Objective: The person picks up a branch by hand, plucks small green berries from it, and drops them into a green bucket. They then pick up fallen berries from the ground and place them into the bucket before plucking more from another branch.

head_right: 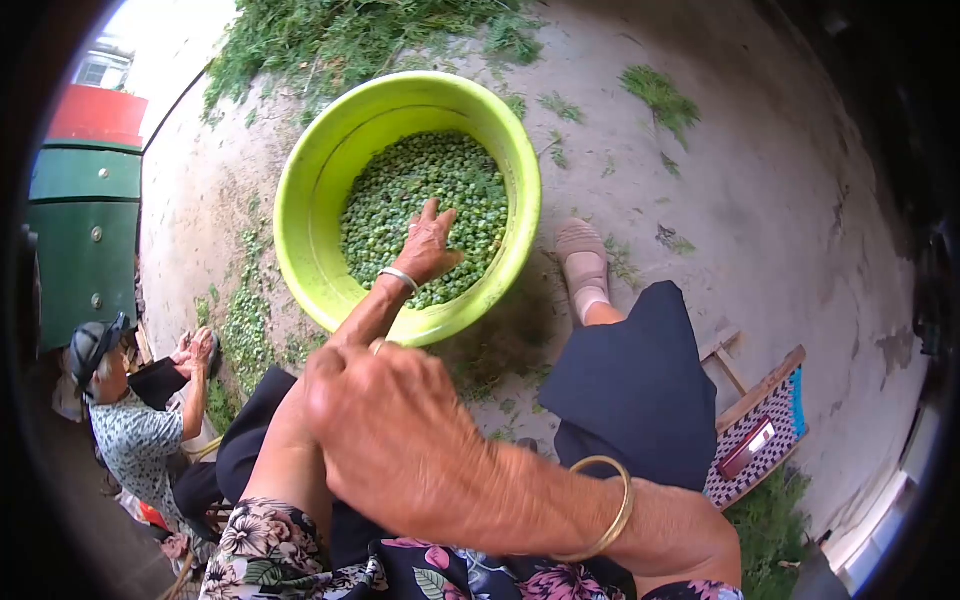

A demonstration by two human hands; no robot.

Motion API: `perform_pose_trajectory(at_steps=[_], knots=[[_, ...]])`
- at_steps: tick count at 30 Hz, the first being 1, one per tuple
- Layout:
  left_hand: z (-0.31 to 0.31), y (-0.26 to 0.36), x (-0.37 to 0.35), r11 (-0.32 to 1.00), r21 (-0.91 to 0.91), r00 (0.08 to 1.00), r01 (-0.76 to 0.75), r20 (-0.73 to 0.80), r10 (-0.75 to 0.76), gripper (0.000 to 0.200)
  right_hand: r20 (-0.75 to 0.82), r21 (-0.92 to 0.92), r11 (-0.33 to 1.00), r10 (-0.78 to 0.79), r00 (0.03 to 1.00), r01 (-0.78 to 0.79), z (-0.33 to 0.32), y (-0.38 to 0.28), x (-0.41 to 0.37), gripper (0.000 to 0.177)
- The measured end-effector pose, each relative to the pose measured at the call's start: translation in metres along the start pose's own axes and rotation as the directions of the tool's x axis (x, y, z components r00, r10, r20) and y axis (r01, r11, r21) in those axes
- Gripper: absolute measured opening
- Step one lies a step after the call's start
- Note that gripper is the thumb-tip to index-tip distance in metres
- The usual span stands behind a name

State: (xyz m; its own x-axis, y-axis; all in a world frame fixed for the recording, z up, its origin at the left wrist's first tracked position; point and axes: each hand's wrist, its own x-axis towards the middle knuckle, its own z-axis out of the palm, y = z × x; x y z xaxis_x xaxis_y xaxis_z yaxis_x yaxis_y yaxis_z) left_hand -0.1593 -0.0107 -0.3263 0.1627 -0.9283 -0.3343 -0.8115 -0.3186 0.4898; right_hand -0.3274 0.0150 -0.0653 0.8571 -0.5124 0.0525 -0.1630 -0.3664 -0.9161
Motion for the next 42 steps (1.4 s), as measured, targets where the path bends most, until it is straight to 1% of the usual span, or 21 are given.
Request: perform_pose_trajectory(at_steps=[2,6,8,14,16,17,20,21,22,24,26,28,30,33,36,37,38,39,40,41,42], knots=[[0.015,0.000,0.029,0.995,0.100,1.000,-0.022,-0.013,0.023,0.072,0.028,0.023,0.999,0.022,0.999,-0.023,-0.004,0.000,0.000,0.021],[0.034,0.012,0.074,0.999,0.029,0.999,0.022,-0.028,-0.022,0.066,0.030,0.047,0.996,0.071,0.997,-0.072,-0.010,0.009,0.000,0.024],[0.036,0.026,0.086,0.973,0.148,0.984,0.176,0.006,-0.179,0.071,0.013,0.037,0.995,0.096,0.995,-0.096,-0.015,0.012,0.002,0.025],[0.043,0.023,0.064,0.971,0.215,0.990,0.102,-0.116,-0.079,0.033,0.008,0.036,0.994,0.106,0.994,-0.106,-0.012,0.012,0.000,0.024],[0.037,0.003,0.049,0.993,0.113,0.999,0.039,0.012,-0.041,0.044,0.018,0.016,0.995,0.094,0.995,-0.094,-0.009,0.010,0.000,0.022],[0.042,-0.011,0.035,0.987,0.145,0.964,-0.069,-0.244,0.103,0.039,0.032,0.009,0.996,0.093,0.995,-0.093,-0.007,0.011,0.000,0.019],[0.023,-0.029,-0.004,0.991,-0.076,0.884,-0.110,-0.463,0.063,0.018,0.052,-0.077,0.980,0.188,0.981,-0.184,-0.019,0.013,0.005,0.016],[0.003,-0.024,-0.018,0.976,-0.217,0.922,0.026,-0.371,-0.107,0.020,-0.065,-0.026,0.983,0.181,0.981,-0.183,-0.025,0.016,0.007,0.016],[0.000,-0.040,-0.020,0.825,-0.546,0.888,-0.145,-0.440,-0.136,0.013,-0.178,0.026,0.984,0.179,0.968,-0.177,-0.033,0.020,0.010,0.016],[-0.018,-0.025,-0.056,0.533,-0.846,0.909,-0.022,-0.239,-0.341,0.007,-0.381,0.000,0.992,0.114,0.917,-0.124,-0.050,0.031,0.016,0.019],[-0.043,-0.003,-0.091,0.329,-0.944,0.920,0.036,-0.097,-0.379,0.006,-0.391,0.208,0.944,0.322,0.862,-0.258,-0.065,0.026,0.022,0.018],[-0.059,0.009,-0.118,0.017,-0.997,0.948,0.078,0.069,-0.311,0.012,-0.402,0.187,0.956,0.285,0.870,-0.227,-0.066,0.030,0.022,0.018],[-0.068,0.019,-0.139,-0.074,-0.995,0.960,0.069,0.087,-0.265,0.016,-0.416,0.167,0.966,0.250,0.874,-0.197,-0.060,0.033,0.024,0.019],[-0.081,0.047,-0.161,-0.349,-0.937,0.987,0.015,0.070,-0.145,0.016,-0.276,-0.159,0.966,0.157,0.948,-0.206,-0.046,0.040,0.025,0.019],[-0.092,0.061,-0.179,-0.284,-0.959,0.990,0.018,0.058,-0.131,0.016,-0.208,-0.220,0.967,0.085,0.974,-0.132,-0.043,0.041,0.025,0.023],[-0.096,0.065,-0.185,-0.121,-0.989,0.984,0.088,0.105,-0.143,0.019,-0.175,-0.227,0.964,0.101,0.979,-0.140,-0.048,0.040,0.028,0.025],[-0.096,0.061,-0.188,-0.127,-0.988,0.983,0.085,0.104,-0.150,0.019,-0.166,-0.228,0.964,0.101,0.981,-0.138,-0.049,0.042,0.029,0.025],[-0.097,0.055,-0.191,0.324,-0.901,0.957,0.290,0.270,-0.105,0.020,-0.242,-0.233,0.961,0.093,0.966,-0.151,-0.050,0.044,0.029,0.025],[-0.097,0.047,-0.192,0.705,-0.589,0.891,0.395,0.432,-0.138,0.021,-0.318,-0.237,0.957,0.084,0.944,-0.165,-0.051,0.046,0.028,0.026],[-0.084,0.015,-0.188,0.984,-0.165,0.954,-0.066,0.277,0.111,0.022,-0.313,-0.235,0.958,0.084,0.946,-0.163,-0.051,0.048,0.028,0.026],[-0.108,0.029,-0.184,0.963,-0.206,0.942,0.175,0.320,-0.103,0.021,-0.306,-0.241,0.956,0.087,0.948,-0.165,-0.051,0.049,0.029,0.026]])
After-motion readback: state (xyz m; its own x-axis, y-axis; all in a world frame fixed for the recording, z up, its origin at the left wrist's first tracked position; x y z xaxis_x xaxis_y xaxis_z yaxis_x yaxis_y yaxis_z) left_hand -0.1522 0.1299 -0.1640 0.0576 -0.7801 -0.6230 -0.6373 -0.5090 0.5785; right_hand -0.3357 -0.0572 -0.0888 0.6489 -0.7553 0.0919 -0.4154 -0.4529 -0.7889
